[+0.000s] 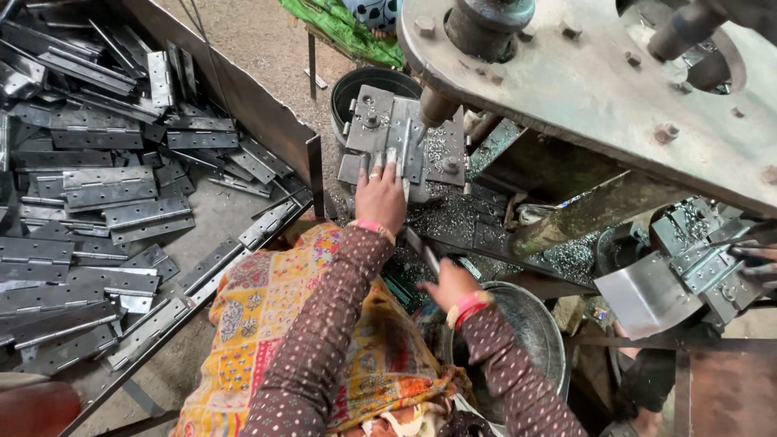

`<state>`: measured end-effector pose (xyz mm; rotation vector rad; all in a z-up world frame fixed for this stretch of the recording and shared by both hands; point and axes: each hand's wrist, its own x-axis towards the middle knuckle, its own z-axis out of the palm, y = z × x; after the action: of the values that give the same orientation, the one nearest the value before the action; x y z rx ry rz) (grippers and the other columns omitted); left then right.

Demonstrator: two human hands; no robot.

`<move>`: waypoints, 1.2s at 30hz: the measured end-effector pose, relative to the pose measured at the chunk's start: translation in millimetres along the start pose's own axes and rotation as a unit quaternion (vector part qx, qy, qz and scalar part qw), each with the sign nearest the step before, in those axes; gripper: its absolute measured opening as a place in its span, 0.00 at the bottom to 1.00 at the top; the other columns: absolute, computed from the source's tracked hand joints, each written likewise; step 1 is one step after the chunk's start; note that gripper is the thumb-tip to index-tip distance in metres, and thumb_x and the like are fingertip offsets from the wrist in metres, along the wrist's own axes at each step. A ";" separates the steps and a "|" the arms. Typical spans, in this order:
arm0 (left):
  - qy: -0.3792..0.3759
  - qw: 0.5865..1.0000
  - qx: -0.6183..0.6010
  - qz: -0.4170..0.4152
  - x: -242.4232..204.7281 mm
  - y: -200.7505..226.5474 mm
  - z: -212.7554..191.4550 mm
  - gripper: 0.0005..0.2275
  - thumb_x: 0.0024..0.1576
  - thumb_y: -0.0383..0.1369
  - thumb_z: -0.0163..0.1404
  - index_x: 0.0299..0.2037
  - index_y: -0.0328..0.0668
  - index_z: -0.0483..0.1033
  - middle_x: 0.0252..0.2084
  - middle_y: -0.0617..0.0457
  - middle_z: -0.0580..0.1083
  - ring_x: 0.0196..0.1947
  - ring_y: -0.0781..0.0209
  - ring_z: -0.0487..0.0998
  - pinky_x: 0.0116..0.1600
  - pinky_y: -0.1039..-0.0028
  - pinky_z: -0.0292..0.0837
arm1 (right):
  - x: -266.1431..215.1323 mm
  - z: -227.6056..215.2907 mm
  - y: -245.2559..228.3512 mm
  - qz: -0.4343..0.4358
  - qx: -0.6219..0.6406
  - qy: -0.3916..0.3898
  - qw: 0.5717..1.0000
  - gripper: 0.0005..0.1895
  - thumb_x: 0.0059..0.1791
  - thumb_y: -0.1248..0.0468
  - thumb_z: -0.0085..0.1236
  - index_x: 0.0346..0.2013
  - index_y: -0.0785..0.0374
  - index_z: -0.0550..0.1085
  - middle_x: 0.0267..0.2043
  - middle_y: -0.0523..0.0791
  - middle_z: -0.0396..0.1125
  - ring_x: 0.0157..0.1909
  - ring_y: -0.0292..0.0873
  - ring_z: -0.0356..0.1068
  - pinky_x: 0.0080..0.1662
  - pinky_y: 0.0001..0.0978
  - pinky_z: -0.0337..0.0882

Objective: The person sits on the floor and operates a manual metal press machine. They pick up metal hinge pieces from a nearby bin, place them into the press die, and activate the press to process the metal. The finished pieces are then removed and placed back into the bin.

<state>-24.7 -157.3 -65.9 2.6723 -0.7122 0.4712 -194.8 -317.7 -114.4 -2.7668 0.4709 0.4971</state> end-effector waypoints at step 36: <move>0.193 0.980 -0.015 0.047 -42.3 -107.7 -37.3 0.09 0.60 0.34 0.48 0.47 0.45 0.75 0.49 0.51 0.72 0.50 0.55 0.77 0.62 0.60 0.71 | -35.8 -26.5 -7.4 0.053 0.061 0.107 0.991 0.27 0.49 0.39 0.56 0.48 0.59 0.76 0.33 0.50 0.76 0.35 0.54 0.78 0.41 0.48 0.73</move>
<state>-11.2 -36.8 -74.3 2.4191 -0.7198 0.9612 -216.3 -310.5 -75.4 -2.6986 0.6771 0.1862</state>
